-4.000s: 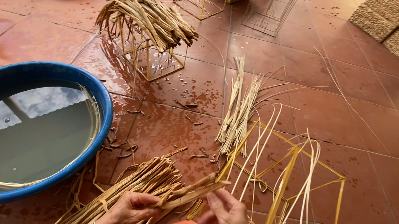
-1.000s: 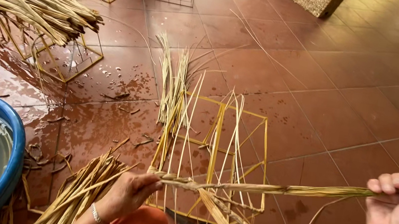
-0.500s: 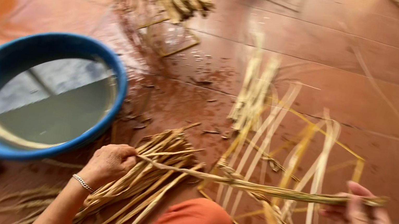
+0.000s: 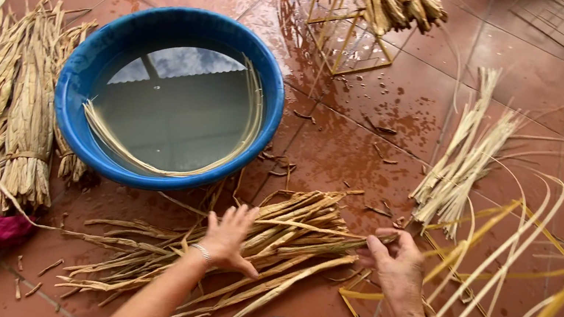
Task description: The person sits on a tiled floor and weaves dried palm leaves into a rectangular metal frame. They repeatedly dip bundles of leaves into a blue basin of water to soften them before weaving them into the structure.
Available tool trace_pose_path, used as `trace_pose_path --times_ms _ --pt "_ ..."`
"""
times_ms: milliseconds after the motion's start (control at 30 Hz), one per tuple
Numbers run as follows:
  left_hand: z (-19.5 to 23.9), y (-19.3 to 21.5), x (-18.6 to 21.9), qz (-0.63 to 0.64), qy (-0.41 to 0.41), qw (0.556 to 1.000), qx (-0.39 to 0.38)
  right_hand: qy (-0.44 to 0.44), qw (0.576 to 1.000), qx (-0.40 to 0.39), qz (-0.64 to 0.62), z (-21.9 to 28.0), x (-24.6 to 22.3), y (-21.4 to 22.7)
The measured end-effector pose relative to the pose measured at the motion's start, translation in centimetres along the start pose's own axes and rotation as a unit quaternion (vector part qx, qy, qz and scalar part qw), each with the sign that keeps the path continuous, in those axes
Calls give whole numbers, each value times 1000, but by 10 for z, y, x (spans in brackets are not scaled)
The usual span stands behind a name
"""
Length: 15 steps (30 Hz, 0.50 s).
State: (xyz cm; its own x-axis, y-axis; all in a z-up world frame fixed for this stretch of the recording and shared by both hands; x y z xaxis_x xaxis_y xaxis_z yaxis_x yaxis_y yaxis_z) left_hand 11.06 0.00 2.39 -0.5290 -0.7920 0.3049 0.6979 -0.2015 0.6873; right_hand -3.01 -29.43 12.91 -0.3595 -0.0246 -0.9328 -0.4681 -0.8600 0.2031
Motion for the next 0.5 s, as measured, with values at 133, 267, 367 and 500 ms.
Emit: trace_pose_path --times_ms 133,267,367,500 --pt "-32 -32 10 -32 27 999 -5 -81 997 -6 -13 -18 30 -1" --pt "-85 -56 -19 -37 87 990 108 -82 976 10 201 -26 19 1" --pt "-103 -68 -31 -20 88 982 164 22 878 43 477 -28 -10 -10" --pt "-87 -60 -30 40 64 989 125 214 785 -29 580 -19 -33 -55"
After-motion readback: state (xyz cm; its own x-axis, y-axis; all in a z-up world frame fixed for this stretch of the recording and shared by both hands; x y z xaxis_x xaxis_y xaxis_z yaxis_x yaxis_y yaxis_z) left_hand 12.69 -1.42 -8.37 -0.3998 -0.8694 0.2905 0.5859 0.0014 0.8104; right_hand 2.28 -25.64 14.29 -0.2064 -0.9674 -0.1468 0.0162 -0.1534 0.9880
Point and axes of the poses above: each hand's wrist, its own z-axis away from the middle knuckle, its own y-axis out of the back of the hand, x = y × z, the point moved 9 cm from there along -z, towards the middle knuckle, and after that the axes turned 8 degrees about -x, right-handed, at the moved point
